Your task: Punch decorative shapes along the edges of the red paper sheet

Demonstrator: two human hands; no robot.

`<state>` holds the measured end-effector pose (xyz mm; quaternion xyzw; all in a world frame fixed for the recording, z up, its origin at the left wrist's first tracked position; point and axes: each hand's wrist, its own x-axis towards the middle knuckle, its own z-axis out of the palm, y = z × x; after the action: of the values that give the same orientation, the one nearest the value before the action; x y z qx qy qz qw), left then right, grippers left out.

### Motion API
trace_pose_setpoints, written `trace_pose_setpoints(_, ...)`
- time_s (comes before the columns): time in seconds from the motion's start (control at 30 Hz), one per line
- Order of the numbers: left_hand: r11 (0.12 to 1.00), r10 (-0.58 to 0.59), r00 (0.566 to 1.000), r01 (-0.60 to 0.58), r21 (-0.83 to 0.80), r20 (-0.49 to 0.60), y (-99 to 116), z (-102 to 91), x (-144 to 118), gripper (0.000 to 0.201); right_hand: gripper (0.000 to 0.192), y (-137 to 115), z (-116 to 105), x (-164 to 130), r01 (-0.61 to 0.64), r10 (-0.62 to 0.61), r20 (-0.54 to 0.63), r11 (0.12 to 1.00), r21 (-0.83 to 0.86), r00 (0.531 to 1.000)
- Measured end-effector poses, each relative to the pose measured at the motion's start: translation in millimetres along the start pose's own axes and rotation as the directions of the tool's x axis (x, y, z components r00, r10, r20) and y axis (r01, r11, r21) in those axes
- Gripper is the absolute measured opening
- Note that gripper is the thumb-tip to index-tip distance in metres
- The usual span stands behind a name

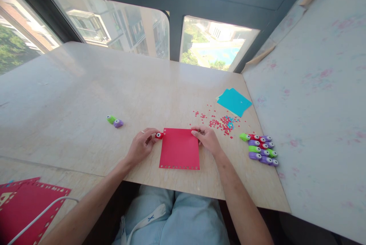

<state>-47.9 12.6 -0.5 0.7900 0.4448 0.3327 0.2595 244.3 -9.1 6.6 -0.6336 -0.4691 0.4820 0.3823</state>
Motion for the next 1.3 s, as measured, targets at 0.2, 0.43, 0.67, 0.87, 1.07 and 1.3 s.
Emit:
trace_pose_setpoints(0.2,1.000,-0.017,1.000,0.017,-0.007,-0.013,0.4,0.0,-0.4,0.027,0.051,-0.1,0.0,-0.4,-0.001,0.001,-0.001,1.000,0.014,1.000)
trace_pose_setpoints(0.43,1.000,0.012,1.000,-0.012,0.005,-0.016,0.2,0.2,0.4,0.029,0.048,0.1,-0.3,-0.7,0.011,-0.011,-0.004,0.999,0.033,1.000)
trace_pose_setpoints(0.67,1.000,0.002,1.000,-0.002,-0.007,-0.013,0.5,-0.2,0.1,0.028,0.049,0.3,0.1,-0.5,0.019,-0.019,-0.010,1.000,-0.008,1.000)
trace_pose_setpoints(0.87,1.000,-0.012,1.000,0.012,-0.027,-0.010,0.3,0.0,0.0,0.027,0.049,-0.5,1.0,-1.4,0.025,-0.025,-0.013,1.000,-0.007,1.000)
trace_pose_setpoints(1.07,0.999,-0.011,1.000,0.011,-0.031,-0.013,1.0,-0.5,-0.1,0.025,0.049,-0.4,0.5,-1.2,0.020,-0.020,-0.017,1.000,-0.004,1.000)
trace_pose_setpoints(1.3,0.999,-0.025,1.000,0.024,-0.022,-0.010,1.3,-0.4,-0.2,0.026,0.050,0.5,0.8,-0.7,0.024,-0.024,-0.036,1.000,-0.010,0.999)
